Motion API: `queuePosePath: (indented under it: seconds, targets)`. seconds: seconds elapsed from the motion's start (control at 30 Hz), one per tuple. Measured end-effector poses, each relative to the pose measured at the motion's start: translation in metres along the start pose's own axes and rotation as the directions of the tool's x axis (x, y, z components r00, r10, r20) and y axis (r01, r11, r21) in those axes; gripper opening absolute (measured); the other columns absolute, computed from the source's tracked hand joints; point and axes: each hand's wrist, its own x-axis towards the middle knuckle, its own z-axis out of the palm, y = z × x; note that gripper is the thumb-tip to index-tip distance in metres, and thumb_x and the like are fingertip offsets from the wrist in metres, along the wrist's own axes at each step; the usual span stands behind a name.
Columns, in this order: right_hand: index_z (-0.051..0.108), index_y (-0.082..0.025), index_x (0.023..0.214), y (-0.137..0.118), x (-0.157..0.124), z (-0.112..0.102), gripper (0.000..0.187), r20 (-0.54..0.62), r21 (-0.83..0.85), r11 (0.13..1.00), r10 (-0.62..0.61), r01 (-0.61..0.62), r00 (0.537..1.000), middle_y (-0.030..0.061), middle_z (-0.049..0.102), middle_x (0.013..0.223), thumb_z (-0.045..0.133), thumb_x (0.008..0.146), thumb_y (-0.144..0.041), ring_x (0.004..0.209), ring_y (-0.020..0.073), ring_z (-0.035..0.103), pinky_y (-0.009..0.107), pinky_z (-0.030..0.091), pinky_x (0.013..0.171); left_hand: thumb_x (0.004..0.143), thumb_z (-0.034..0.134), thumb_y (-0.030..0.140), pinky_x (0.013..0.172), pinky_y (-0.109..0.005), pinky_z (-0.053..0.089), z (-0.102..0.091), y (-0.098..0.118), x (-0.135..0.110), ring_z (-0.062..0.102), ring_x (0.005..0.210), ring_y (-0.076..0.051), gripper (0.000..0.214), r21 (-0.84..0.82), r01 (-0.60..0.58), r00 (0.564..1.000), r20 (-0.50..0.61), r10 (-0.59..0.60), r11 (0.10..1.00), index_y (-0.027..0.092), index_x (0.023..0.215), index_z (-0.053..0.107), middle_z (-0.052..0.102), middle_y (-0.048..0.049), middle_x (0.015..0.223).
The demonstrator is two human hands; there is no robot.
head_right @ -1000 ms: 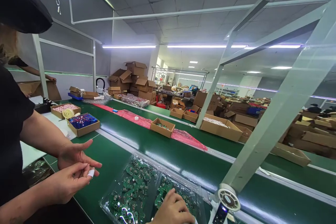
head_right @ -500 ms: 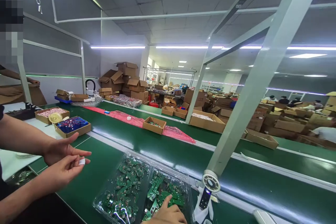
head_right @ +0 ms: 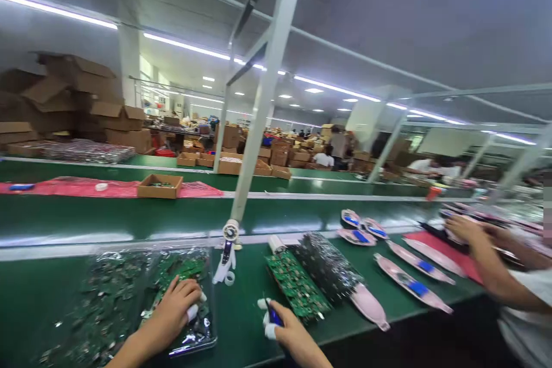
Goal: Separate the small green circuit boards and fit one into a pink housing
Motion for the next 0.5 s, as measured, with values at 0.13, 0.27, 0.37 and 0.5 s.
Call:
queuePosePath:
  seconds: [0.13, 0.27, 0.37, 0.5]
  targets:
    - [0.045, -0.003, 0.133, -0.003, -0.006, -0.034, 0.060, -0.365, -0.383, 0.914, -0.018, -0.133, 0.931, 0.0180, 0.062, 0.124, 0.041, 0.078, -0.026, 0.113, 0.0268, 0.060, 0.036, 0.043, 0.099, 0.073, 0.040, -0.005, 0.109, -0.067, 0.028, 0.007, -0.021, -0.009, 0.043, 0.135, -0.029, 0.052, 0.101, -0.108, 0.984, -0.134, 0.121, 0.989, 0.025, 0.109, 0.061, 0.058, -0.0088, 0.137]
    - [0.047, -0.002, 0.128, -0.011, -0.004, -0.057, 0.050, -0.485, -0.635, 0.724, -0.105, -0.267, 0.868, 0.0202, 0.058, 0.126, 0.041, 0.079, -0.010, 0.115, 0.0295, 0.054, 0.037, 0.040, 0.099, 0.075, 0.036, -0.004, 0.105, -0.065, 0.037, 0.020, -0.023, -0.015, 0.048, 0.130, -0.028, 0.055, 0.201, -0.143, 0.872, -0.438, 0.219, 0.969, 0.027, 0.117, 0.053, 0.060, -0.0098, 0.132]
    - [0.058, -0.009, 0.114, -0.018, 0.013, -0.048, 0.038, -0.404, -0.730, 0.650, -0.163, -0.209, 0.900, 0.0152, 0.062, 0.116, 0.052, 0.076, -0.009, 0.108, 0.0300, 0.056, 0.036, 0.041, 0.094, 0.072, 0.036, -0.004, 0.101, -0.063, 0.042, 0.025, -0.014, -0.018, 0.052, 0.125, -0.029, 0.057, 0.184, -0.190, 0.831, -0.492, 0.258, 0.964, 0.026, 0.119, 0.050, 0.062, -0.0115, 0.126]
    - [0.059, -0.011, 0.114, -0.024, 0.043, -0.023, 0.039, -0.370, -0.796, 0.569, -0.183, -0.209, 0.911, 0.0178, 0.063, 0.115, 0.054, 0.075, -0.004, 0.109, 0.0336, 0.057, 0.040, 0.043, 0.089, 0.081, 0.031, 0.000, 0.097, -0.056, 0.046, 0.028, 0.001, -0.026, 0.059, 0.117, -0.029, 0.047, 0.202, -0.292, 0.788, -0.504, 0.355, 0.935, 0.026, 0.113, 0.053, 0.069, -0.0103, 0.114]
